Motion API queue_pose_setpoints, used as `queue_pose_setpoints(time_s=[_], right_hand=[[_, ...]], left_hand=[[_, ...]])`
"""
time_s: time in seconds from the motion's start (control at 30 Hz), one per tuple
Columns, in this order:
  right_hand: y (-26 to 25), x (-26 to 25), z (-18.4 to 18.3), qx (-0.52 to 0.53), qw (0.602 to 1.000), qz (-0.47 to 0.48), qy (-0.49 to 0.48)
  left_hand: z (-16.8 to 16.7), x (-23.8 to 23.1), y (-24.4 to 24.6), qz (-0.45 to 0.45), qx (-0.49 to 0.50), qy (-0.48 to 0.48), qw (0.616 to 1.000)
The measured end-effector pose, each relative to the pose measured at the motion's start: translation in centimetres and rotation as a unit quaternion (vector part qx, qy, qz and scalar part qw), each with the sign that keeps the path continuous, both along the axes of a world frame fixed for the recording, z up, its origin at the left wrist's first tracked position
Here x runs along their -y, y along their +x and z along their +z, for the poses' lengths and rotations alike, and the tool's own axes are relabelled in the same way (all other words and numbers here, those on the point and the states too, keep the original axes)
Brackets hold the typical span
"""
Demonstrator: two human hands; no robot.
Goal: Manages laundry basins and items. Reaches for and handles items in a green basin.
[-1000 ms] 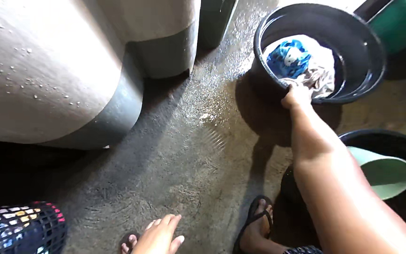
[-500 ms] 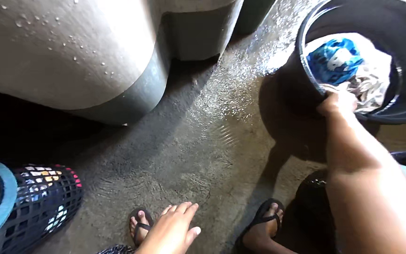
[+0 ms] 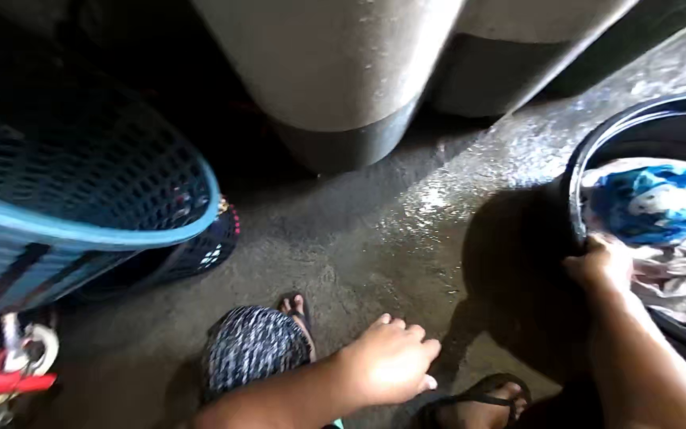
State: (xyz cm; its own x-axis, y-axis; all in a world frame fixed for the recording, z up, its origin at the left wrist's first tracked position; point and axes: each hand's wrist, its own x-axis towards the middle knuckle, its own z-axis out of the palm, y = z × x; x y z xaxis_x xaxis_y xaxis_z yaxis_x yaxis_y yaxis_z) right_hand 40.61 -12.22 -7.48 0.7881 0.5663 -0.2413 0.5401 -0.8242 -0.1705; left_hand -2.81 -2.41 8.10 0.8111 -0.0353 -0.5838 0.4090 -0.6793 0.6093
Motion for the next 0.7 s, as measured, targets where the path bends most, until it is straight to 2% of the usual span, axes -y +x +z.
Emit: queue_pose_setpoints(time_s=[0.13,0.2,0.27,0.37,0.4,0.43,0.5,0.57,0.6,0.67,0.7], right_hand=[[-5.9,2.5,1.0,-0.028,0.999,0.029,-0.025],[-9.2,3.5,1.7,-0.03,0.997,0.053,-0.049],[-12.1,4.6,1.3,-0.027,0.995,0.078,-0.06],[-16.7,6.0,1.0,-0.042,0.992,0.105,-0.057],[-18.2,6.4,1.1,-0.052,0.991,0.112,-0.058],[-19.6,6.8,1.2,-0.057,0.99,0.12,-0.057],[-22.1,7.9,0.7,-0.061,0.988,0.132,-0.059],[-24.6,8.7,0.6,-0.064,0.987,0.136,-0.063],[-25.9,9.2,0.7,-0.065,0.986,0.136,-0.068],[-28.3,10.4,1.0,-0.069,0.985,0.136,-0.085],[-29.3,11.0,1.1,-0.071,0.983,0.138,-0.096]], left_hand=[[-0.2,0.6,-1.5,-0.056,-0.005,-0.002,0.998],[0.0,-0.4,-1.9,-0.045,-0.032,0.033,0.998],[0.6,-1.7,-2.5,0.013,-0.015,0.074,0.997],[2.1,-4.0,-3.8,0.172,0.121,0.105,0.972],[2.6,-4.7,-4.5,0.233,0.193,0.128,0.944],[3.0,-5.4,-5.2,0.295,0.27,0.17,0.9],[4.0,-7.4,-7.7,0.411,0.39,0.294,0.77],[6.4,-10.3,-11.7,0.514,0.391,0.42,0.638],[7.7,-11.7,-14.0,0.556,0.371,0.461,0.584],[9.1,-14.6,-17.9,0.599,0.334,0.531,0.498],[9.2,-15.9,-19.5,0.605,0.316,0.557,0.473]])
